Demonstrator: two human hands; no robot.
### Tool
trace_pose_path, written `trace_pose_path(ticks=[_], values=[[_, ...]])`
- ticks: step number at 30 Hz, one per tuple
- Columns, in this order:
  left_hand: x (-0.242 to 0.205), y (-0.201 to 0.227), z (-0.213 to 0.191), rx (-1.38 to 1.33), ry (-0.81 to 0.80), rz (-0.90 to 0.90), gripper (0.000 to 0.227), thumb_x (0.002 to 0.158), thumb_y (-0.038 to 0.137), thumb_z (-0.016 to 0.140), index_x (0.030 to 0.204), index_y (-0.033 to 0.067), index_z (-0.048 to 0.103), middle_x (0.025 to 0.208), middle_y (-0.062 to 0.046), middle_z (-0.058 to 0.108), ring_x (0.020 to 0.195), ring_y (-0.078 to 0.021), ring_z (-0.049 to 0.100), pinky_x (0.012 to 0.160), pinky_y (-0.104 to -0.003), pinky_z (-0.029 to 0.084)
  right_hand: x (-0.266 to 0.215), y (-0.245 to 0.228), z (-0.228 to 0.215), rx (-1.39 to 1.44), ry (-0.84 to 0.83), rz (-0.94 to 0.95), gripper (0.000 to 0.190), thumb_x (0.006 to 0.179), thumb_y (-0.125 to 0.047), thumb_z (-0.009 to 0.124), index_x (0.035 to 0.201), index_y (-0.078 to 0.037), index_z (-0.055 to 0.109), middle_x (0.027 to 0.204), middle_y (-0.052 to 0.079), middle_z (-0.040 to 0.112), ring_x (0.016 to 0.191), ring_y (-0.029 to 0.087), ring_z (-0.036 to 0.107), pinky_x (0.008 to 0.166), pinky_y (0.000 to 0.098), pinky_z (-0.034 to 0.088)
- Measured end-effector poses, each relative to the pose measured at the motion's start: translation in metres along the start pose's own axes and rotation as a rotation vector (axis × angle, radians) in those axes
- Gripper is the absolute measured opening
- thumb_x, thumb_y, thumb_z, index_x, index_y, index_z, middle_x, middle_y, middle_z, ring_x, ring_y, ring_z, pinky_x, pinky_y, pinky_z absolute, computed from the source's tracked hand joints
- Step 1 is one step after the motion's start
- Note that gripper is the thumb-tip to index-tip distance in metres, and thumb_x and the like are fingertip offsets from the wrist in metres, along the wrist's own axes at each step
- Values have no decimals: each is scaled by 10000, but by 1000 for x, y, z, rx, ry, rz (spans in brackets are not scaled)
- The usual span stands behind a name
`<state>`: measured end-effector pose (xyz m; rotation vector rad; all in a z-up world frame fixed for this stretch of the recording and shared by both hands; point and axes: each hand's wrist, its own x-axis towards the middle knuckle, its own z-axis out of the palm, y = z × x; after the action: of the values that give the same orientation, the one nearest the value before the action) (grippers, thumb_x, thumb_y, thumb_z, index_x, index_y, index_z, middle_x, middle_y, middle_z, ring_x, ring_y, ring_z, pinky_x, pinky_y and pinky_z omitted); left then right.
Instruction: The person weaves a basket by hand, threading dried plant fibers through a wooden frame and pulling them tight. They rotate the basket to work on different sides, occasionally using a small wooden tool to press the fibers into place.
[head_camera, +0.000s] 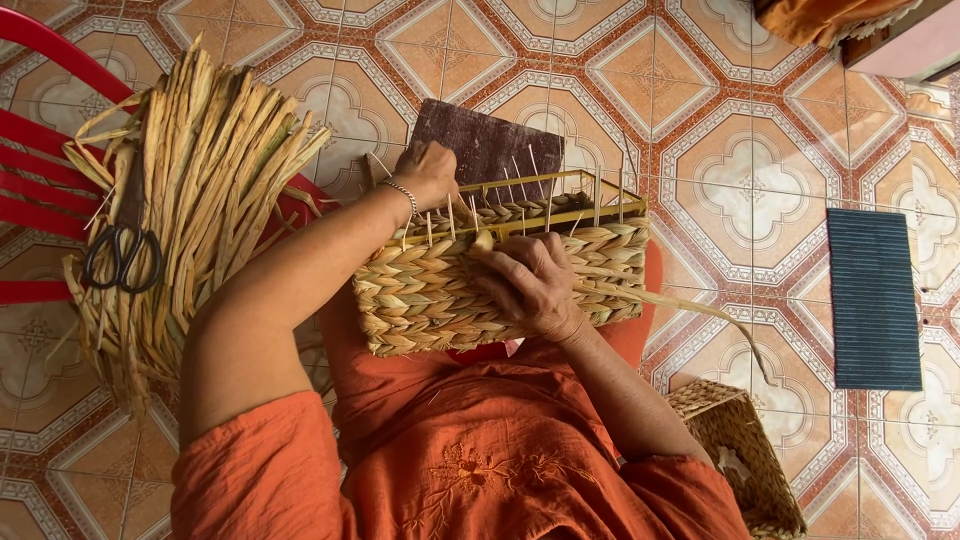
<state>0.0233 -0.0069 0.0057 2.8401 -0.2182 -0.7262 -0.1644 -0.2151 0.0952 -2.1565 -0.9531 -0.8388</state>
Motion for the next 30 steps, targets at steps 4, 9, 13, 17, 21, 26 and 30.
trace_pose_path(ticks=[4,9,13,17,21,26,30], values=[[3,3,-11,63,52,-12,152,952,43,593,822,-25,634,755,-165,629,577,-213,604,489,-327,562,-1,-4,-1,-76,-34,-45,573,910,-241,860,1409,-157,591,1130,27,596,939,187,534,793,325,444],[-42,-7,-40,-369,-358,-16,622,1074,530,403,921,3,698,902,7,591,811,-194,662,588,-333,618,-18,-1,8,-126,-68,-5,533,967,-164,789,1459,-207,587,1131,21,565,948,188,491,781,324,437],[-20,-18,-1,-630,-600,312,565,1009,580,536,1036,55,742,1055,86,607,1010,-111,633,716,-251,579,-15,-4,4,-129,-73,7,525,963,-163,776,1453,-198,590,1127,37,550,950,194,483,793,335,439],[13,16,25,-707,-542,499,377,941,406,761,947,29,767,875,-64,672,772,-103,556,613,-214,455,-10,0,-1,-92,-54,-27,416,910,-116,807,1292,-150,647,1107,38,593,913,191,498,769,337,430],[21,54,37,-490,-408,509,224,909,248,789,842,39,742,715,-76,626,534,-113,458,465,-256,384,-6,-1,-8,-6,-27,-20,316,845,-27,809,1106,-120,656,1086,38,633,929,202,551,795,350,453],[-13,59,19,-789,-365,627,188,894,202,799,945,35,731,847,-62,723,688,-97,626,607,-244,537,-8,-2,1,17,23,-41,273,847,-14,787,1071,-103,657,1103,45,664,945,200,589,787,346,475],[-32,70,-7,-944,-455,702,323,930,221,760,1185,29,709,1117,-84,754,998,-127,700,898,-289,569,-8,-11,-15,22,62,-38,215,901,-12,734,1096,-66,661,1181,85,692,1056,233,637,882,341,537]])
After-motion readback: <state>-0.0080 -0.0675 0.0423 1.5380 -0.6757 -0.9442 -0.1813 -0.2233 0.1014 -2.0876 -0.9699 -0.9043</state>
